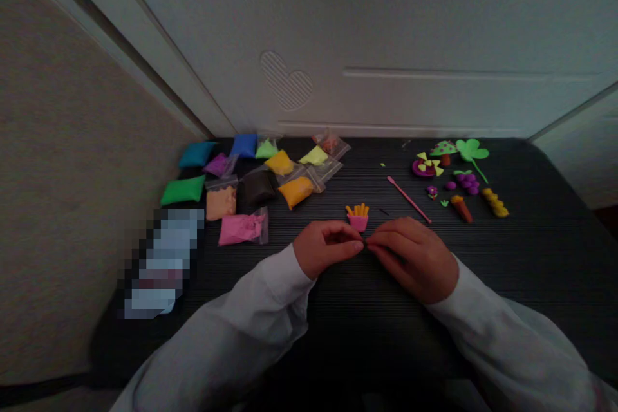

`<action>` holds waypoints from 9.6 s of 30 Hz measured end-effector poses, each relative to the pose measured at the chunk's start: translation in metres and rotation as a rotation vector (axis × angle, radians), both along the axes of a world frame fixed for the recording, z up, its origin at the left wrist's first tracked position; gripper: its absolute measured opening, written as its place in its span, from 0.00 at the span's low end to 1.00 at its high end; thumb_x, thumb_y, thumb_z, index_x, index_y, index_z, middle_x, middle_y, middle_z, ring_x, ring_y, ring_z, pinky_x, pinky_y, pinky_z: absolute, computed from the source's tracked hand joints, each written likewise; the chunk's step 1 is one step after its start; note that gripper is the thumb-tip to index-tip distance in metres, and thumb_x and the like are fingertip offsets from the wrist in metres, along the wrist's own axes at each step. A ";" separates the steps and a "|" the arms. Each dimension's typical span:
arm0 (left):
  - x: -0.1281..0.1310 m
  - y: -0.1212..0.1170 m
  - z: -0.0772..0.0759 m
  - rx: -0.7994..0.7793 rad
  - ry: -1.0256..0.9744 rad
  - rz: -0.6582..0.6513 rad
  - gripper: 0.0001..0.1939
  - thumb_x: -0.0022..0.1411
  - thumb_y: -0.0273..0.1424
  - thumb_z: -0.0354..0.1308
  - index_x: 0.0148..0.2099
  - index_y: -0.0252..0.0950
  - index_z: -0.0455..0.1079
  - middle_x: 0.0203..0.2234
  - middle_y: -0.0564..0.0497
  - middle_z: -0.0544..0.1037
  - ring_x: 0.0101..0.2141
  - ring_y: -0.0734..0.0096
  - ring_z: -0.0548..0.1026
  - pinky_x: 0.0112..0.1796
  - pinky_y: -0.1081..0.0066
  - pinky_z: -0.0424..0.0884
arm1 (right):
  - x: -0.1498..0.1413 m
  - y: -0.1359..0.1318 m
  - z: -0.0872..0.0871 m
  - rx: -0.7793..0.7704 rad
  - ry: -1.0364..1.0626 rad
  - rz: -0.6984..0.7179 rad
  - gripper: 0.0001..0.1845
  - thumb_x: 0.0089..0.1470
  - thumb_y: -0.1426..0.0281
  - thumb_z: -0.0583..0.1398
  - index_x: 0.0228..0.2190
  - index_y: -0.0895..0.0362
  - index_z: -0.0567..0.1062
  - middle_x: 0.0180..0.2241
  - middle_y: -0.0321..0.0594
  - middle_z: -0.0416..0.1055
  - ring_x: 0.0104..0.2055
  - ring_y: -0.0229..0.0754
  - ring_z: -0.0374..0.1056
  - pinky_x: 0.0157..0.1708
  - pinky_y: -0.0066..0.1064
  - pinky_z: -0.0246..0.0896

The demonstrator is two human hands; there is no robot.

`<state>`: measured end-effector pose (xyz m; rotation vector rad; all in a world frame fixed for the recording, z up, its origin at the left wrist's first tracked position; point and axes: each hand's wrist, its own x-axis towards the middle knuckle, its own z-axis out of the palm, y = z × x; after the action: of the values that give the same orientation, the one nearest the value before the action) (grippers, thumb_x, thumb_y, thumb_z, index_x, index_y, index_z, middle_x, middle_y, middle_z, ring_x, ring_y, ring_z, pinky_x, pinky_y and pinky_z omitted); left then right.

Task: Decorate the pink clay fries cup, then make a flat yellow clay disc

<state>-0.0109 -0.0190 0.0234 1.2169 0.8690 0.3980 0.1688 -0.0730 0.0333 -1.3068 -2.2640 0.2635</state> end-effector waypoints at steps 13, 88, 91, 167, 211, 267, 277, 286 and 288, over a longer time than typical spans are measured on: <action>-0.001 -0.001 -0.001 -0.011 -0.018 -0.010 0.09 0.45 0.32 0.59 0.30 0.32 0.70 0.23 0.54 0.71 0.26 0.78 0.67 0.30 0.75 0.61 | -0.002 -0.002 0.004 0.004 0.030 0.019 0.10 0.49 0.71 0.55 0.37 0.56 0.70 0.35 0.39 0.70 0.37 0.38 0.64 0.37 0.32 0.59; 0.000 0.000 -0.008 -0.181 -0.256 0.189 0.09 0.42 0.28 0.62 0.31 0.33 0.72 0.20 0.55 0.73 0.21 0.84 0.66 0.24 0.79 0.59 | 0.004 0.000 0.010 -0.093 0.273 -0.194 0.11 0.47 0.71 0.56 0.36 0.54 0.70 0.32 0.38 0.71 0.35 0.39 0.66 0.36 0.32 0.61; 0.001 -0.003 -0.007 -0.196 -0.268 0.165 0.09 0.42 0.28 0.62 0.30 0.33 0.72 0.20 0.54 0.73 0.21 0.83 0.67 0.25 0.78 0.60 | -0.005 -0.003 0.008 -0.116 0.284 -0.123 0.13 0.47 0.70 0.57 0.38 0.54 0.69 0.32 0.37 0.71 0.35 0.38 0.66 0.36 0.31 0.61; -0.001 -0.013 0.008 0.951 -0.018 0.110 0.07 0.49 0.26 0.55 0.33 0.32 0.70 0.28 0.47 0.75 0.33 0.73 0.71 0.36 0.71 0.67 | -0.004 -0.006 0.013 -0.079 0.247 -0.044 0.11 0.45 0.76 0.57 0.34 0.54 0.69 0.31 0.37 0.70 0.35 0.39 0.66 0.35 0.34 0.63; -0.003 -0.011 0.005 0.503 -0.011 0.048 0.08 0.51 0.32 0.55 0.33 0.34 0.70 0.27 0.51 0.72 0.27 0.76 0.67 0.28 0.74 0.63 | -0.004 -0.005 0.012 -0.101 0.225 -0.016 0.09 0.46 0.74 0.56 0.34 0.54 0.70 0.31 0.38 0.71 0.35 0.39 0.67 0.35 0.33 0.62; 0.002 -0.017 0.007 0.132 -0.233 0.134 0.05 0.48 0.30 0.59 0.29 0.33 0.69 0.24 0.54 0.71 0.26 0.79 0.68 0.29 0.76 0.63 | -0.009 -0.012 0.009 -0.087 0.401 -0.113 0.17 0.42 0.75 0.60 0.38 0.55 0.68 0.32 0.38 0.70 0.35 0.40 0.66 0.34 0.34 0.62; -0.001 -0.017 0.007 0.399 -0.091 0.092 0.08 0.50 0.33 0.57 0.32 0.33 0.69 0.25 0.52 0.70 0.26 0.77 0.66 0.27 0.74 0.61 | -0.011 -0.011 0.008 -0.186 0.473 -0.150 0.10 0.44 0.74 0.59 0.32 0.52 0.70 0.30 0.36 0.70 0.32 0.39 0.66 0.32 0.33 0.62; -0.001 -0.017 0.009 0.399 -0.107 0.078 0.08 0.49 0.32 0.57 0.32 0.33 0.69 0.25 0.51 0.71 0.26 0.77 0.67 0.28 0.74 0.61 | -0.010 -0.010 0.012 -0.150 0.397 -0.105 0.08 0.44 0.75 0.58 0.31 0.54 0.71 0.30 0.37 0.71 0.32 0.38 0.66 0.31 0.32 0.62; 0.000 -0.018 0.009 0.394 -0.109 0.075 0.08 0.49 0.33 0.57 0.32 0.33 0.69 0.25 0.51 0.71 0.26 0.77 0.67 0.27 0.75 0.61 | -0.010 -0.010 0.011 -0.133 0.387 -0.115 0.08 0.45 0.74 0.58 0.31 0.54 0.71 0.29 0.37 0.71 0.32 0.38 0.66 0.31 0.32 0.62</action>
<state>-0.0113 -0.0365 0.0326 1.5100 0.7647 0.7145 0.1586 -0.0834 0.0446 -1.3158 -1.8670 0.5812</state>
